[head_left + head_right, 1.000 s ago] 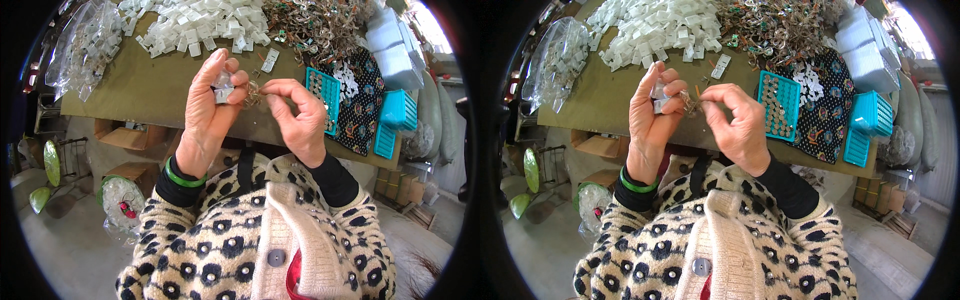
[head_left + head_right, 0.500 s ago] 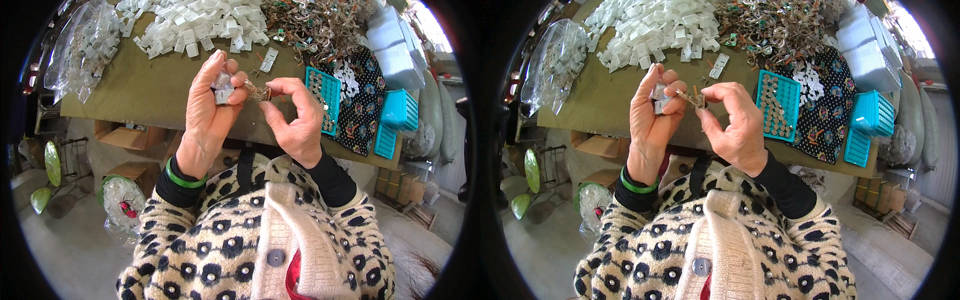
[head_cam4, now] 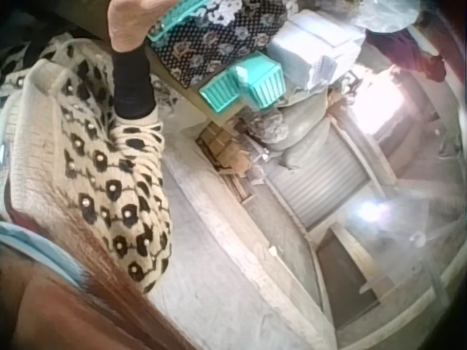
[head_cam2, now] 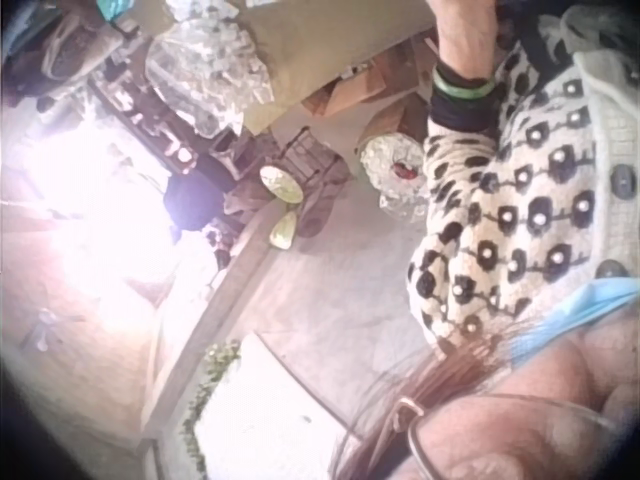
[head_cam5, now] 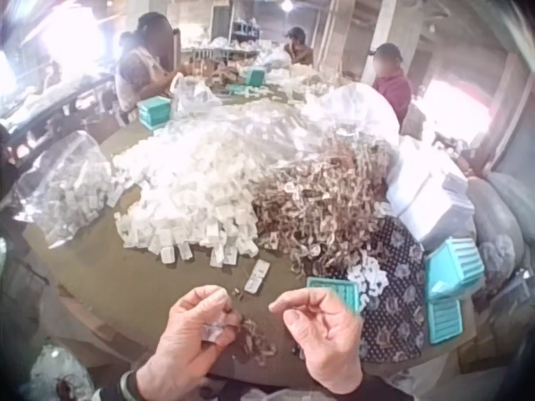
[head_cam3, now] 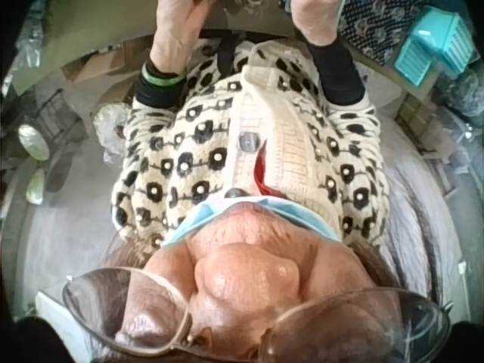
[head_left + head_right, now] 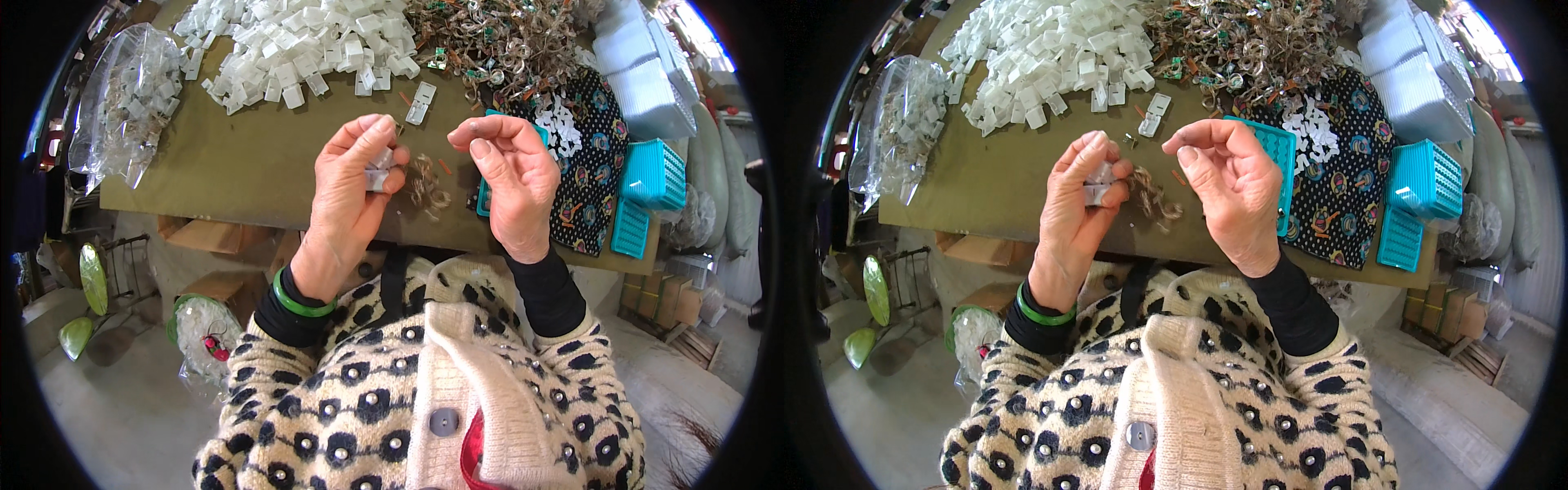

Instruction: The person assembles small electronic components by inserting metal pins into white plastic housings and attaching them to wires. They repeatedly pick up housings and pins from the table, align and insert the pins, and place the assembled units into a blue tray.

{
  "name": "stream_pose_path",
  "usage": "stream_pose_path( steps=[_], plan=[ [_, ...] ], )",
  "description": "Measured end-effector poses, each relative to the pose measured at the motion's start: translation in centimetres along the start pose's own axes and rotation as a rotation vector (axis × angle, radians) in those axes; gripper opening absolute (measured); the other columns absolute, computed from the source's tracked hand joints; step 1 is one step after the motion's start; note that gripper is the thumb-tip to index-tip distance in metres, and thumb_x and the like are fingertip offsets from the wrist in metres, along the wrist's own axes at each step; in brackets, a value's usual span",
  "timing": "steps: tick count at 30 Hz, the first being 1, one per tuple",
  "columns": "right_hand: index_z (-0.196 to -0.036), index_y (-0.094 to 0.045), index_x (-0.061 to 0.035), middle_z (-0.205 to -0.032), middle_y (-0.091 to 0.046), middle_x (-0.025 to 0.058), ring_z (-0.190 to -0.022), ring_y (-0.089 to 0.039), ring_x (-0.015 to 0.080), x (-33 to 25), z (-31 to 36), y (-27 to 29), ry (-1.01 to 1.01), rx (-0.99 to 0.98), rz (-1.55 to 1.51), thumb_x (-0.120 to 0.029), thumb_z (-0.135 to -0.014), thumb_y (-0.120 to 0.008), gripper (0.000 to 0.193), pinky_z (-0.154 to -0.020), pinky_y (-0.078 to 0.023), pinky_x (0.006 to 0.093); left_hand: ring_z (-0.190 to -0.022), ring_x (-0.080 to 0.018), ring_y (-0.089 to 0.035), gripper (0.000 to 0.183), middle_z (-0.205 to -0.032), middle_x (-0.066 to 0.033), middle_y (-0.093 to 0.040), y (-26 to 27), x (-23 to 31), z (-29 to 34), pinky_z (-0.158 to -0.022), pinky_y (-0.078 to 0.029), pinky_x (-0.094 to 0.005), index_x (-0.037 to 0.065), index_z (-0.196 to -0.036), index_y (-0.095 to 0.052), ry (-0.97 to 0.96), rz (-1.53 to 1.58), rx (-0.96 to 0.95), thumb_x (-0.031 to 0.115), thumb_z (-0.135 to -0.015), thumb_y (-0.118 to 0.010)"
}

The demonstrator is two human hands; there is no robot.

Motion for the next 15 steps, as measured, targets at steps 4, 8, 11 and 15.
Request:
stream_pose_path(
  steps=[4,8,11,15],
  plan=[
    [-0.097,-0.061,0.0004,-0.094,-0.064,0.0074,-0.079,-0.059,0.0142,-1.5,1.1,-0.1,0.246,-0.084,0.427,0.001,-0.085,-0.067,0.013,-0.071,-0.049,0.0257,-0.073,-0.0154,-0.056,0.01,-0.088,-0.0055,-0.058,-0.3,0.4,-0.3,-0.045,-0.037,-0.0205,0.008,-0.097,-0.06,0.009,0.062,-0.037,0.012,-0.092,-0.067],
    [-0.097,-0.06,-0.0009,-0.094,-0.062,0.0117,-0.076,-0.061,0.0234,-1.6,2.6,-1.0,0.351,-0.167,0.694,0.0,-0.077,-0.071,0.023,-0.068,-0.05,0.031,-0.069,-0.0147,-0.059,0.008,-0.081,-0.0033,-0.059,-0.3,0.6,-0.7,-0.046,-0.04,-0.0224,0.007,-0.093,-0.063,0.011,0.134,-0.045,0.013,-0.092,-0.068],
    [-0.105,-0.06,-0.0007,-0.101,-0.062,0.0119,-0.076,-0.061,0.0212,-0.7,2.9,-1.3,0.259,-0.123,0.692,0.001,-0.078,-0.069,0.028,-0.064,-0.05,0.0307,-0.069,-0.015,-0.058,0.008,-0.082,-0.0035,-0.059,0.0,0.3,-0.7,-0.046,-0.04,-0.0224,0.007,-0.094,-0.063,0.042,0.154,-0.027,0.013,-0.092,-0.068],
    [-0.112,-0.06,0.0006,-0.104,-0.062,0.0098,-0.075,-0.061,0.0141,0.2,2.0,-1.6,0.18,-0.107,0.567,0.005,-0.08,-0.064,0.033,-0.059,-0.049,0.025,-0.07,-0.0154,-0.057,0.008,-0.083,-0.0036,-0.059,-0.2,0.2,-0.5,-0.047,-0.039,-0.0225,0.007,-0.095,-0.062,0.066,0.182,-0.046,0.013,-0.092,-0.067]
  ],
)
Point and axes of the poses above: each hand's wrist, its own z-axis away from the middle knuckle, its own y-axis out of the back of the hand, x = y × z, the point moved 8 cm from there along -z, towards the middle knuckle
